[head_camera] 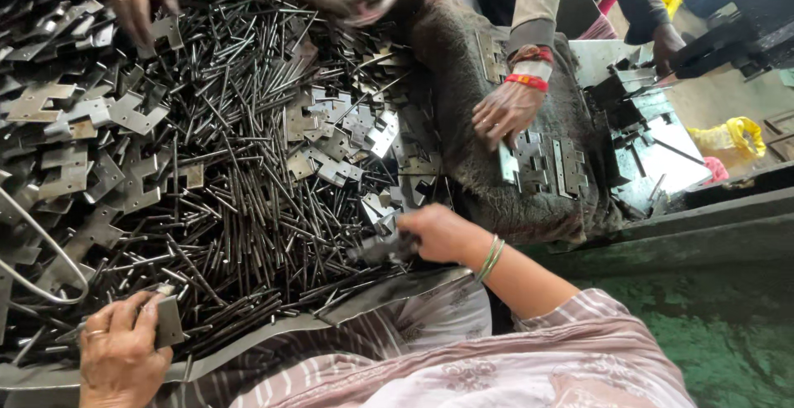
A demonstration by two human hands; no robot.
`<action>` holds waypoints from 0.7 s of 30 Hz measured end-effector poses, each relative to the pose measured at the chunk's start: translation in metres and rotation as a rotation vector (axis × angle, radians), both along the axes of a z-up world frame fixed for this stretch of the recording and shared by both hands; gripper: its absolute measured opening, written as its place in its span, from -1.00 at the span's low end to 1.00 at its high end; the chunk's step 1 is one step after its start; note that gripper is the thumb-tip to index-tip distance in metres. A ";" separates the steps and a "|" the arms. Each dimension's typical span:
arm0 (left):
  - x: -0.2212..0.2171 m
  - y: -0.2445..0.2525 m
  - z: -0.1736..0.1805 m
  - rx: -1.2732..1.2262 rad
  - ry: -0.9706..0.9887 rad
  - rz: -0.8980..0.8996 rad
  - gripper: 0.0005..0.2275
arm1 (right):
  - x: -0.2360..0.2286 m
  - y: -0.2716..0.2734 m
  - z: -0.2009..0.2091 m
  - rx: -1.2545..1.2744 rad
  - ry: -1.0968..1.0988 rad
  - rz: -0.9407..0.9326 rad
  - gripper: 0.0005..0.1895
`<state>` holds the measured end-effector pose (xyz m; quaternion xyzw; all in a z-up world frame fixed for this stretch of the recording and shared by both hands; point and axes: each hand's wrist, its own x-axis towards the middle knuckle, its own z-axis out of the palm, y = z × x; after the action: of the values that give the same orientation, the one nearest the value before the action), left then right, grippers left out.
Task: The person sorts small metal brackets and pins from a large bin, picking them up by hand and moving them to a separate area. The hands repeatedly reach into the pile, separate items, and place them aside.
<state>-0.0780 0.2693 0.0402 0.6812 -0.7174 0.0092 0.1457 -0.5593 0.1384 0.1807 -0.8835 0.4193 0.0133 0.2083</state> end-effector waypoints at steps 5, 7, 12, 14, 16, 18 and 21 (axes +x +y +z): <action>-0.008 0.002 0.001 0.020 -0.003 -0.023 -0.32 | 0.031 -0.022 0.017 0.008 -0.396 -0.197 -0.65; -0.010 0.002 -0.004 0.001 0.019 -0.036 -0.35 | 0.043 -0.027 0.006 0.094 -0.553 -0.297 -0.54; -0.007 0.003 -0.021 -0.029 0.176 -0.071 -0.41 | 0.002 -0.032 -0.033 -0.207 -0.301 -0.529 -0.05; -0.008 0.003 -0.023 -0.020 0.226 -0.082 -0.45 | -0.021 -0.011 -0.056 -0.180 0.042 -0.782 0.09; -0.011 0.002 -0.021 -0.004 0.251 -0.114 -0.39 | -0.032 0.009 -0.078 0.056 0.243 -0.967 0.14; -0.015 -0.001 -0.016 0.039 0.263 -0.134 -0.36 | -0.036 0.019 -0.092 0.181 0.338 -1.050 0.13; -0.020 -0.006 -0.008 0.109 0.270 -0.154 -0.36 | -0.020 0.004 -0.100 0.220 0.265 -1.114 0.32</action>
<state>-0.0982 0.2636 0.0323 0.6262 -0.7409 -0.1325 0.2037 -0.5792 0.1423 0.0804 -0.4937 0.8394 0.0555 0.2204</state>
